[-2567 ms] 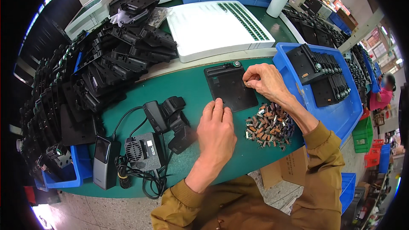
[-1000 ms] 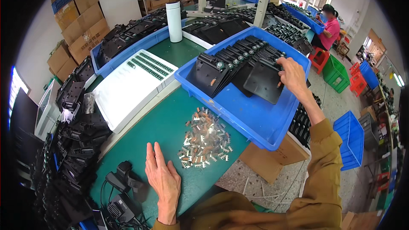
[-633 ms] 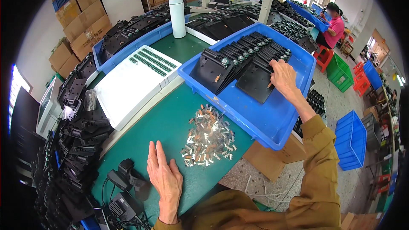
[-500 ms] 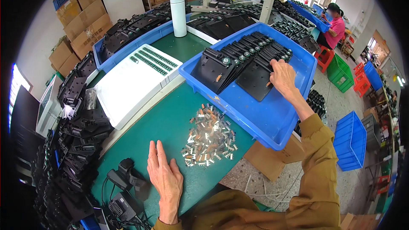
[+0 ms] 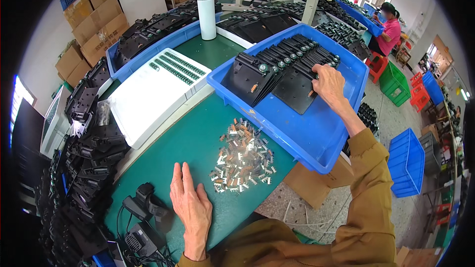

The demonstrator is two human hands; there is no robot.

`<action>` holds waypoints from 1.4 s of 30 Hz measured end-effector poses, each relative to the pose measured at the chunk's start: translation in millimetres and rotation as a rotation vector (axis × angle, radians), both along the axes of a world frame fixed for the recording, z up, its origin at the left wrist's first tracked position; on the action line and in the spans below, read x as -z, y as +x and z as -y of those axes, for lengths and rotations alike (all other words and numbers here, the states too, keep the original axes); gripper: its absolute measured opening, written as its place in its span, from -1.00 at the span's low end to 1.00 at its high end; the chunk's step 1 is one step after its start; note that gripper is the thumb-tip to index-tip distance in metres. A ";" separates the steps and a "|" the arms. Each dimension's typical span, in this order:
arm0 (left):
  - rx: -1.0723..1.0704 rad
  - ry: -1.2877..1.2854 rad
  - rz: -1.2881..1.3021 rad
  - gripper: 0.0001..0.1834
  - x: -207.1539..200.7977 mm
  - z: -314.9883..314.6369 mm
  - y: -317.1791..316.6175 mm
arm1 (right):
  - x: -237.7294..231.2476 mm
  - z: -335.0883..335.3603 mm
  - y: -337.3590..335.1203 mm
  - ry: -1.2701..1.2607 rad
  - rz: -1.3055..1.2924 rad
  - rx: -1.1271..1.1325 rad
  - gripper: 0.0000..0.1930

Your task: The person picks up a black plastic base and places it on the table to install a green circular component from a white tray and a small metal contact from a pile. Once assembled, the person places the unit into a blue tray and repeats the process with another base.

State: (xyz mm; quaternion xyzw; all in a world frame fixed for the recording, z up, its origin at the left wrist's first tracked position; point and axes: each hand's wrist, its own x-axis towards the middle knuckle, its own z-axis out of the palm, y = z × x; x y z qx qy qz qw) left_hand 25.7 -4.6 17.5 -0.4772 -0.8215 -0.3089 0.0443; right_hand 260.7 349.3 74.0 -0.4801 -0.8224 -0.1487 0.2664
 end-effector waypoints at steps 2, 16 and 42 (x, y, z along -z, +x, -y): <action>-0.005 -0.013 0.005 -0.31 -0.1 0.5 -0.5 | -2.3 4.3 1.7 -0.012 -0.003 -0.008 -0.78; 0.009 -0.006 0.048 -0.32 -4.5 0.4 1.2 | 10.5 0.2 1.4 -0.092 -0.085 0.021 -0.74; 0.025 -0.032 0.035 -0.37 -3.3 1.9 1.2 | -22.8 32.1 22.9 -0.491 -0.314 0.138 -0.60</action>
